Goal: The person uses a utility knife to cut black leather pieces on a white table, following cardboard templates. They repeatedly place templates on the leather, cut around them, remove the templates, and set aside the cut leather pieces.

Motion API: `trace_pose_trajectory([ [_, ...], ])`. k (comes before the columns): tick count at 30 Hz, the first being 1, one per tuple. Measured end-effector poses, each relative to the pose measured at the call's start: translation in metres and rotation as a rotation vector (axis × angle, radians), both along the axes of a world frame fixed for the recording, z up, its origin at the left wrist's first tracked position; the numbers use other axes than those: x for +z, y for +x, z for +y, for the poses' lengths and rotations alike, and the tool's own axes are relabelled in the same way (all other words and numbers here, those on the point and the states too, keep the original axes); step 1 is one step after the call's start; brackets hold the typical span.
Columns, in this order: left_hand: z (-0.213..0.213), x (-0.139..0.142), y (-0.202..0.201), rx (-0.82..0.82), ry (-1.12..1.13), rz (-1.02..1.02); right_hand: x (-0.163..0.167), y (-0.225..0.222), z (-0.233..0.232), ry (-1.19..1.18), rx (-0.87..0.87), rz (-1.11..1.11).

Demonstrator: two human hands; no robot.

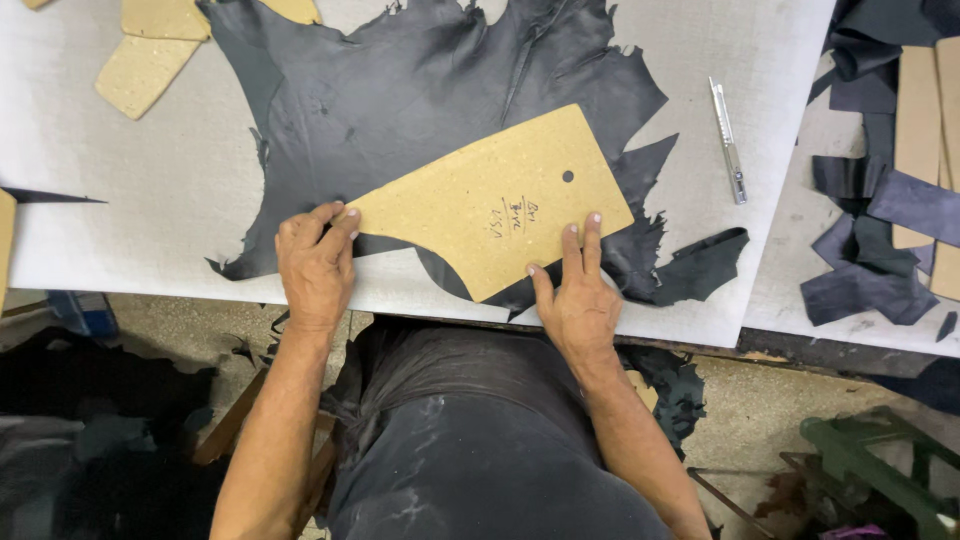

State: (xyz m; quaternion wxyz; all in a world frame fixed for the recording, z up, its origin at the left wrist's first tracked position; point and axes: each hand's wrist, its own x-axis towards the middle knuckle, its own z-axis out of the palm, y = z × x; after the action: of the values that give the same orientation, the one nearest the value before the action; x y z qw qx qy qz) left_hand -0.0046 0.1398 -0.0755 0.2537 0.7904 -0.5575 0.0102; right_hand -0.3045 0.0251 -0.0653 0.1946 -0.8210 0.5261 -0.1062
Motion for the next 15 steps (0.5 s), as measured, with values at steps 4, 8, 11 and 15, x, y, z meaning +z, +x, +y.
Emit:
trace_pose_trajectory([
  [4,-0.002,-0.001,-0.007,0.03,0.009,-0.036,0.001,-0.003,-0.002,-0.027,0.025,-0.044],
  [8,-0.003,-0.001,-0.013,0.056,0.033,-0.016,0.004,-0.008,-0.005,-0.014,0.035,-0.077],
  [11,-0.002,-0.003,-0.014,0.059,0.037,-0.031,0.005,-0.01,-0.007,0.011,0.046,-0.088],
  [15,-0.002,-0.005,-0.016,0.081,0.044,-0.03,0.003,-0.012,-0.01,0.007,0.081,-0.053],
])
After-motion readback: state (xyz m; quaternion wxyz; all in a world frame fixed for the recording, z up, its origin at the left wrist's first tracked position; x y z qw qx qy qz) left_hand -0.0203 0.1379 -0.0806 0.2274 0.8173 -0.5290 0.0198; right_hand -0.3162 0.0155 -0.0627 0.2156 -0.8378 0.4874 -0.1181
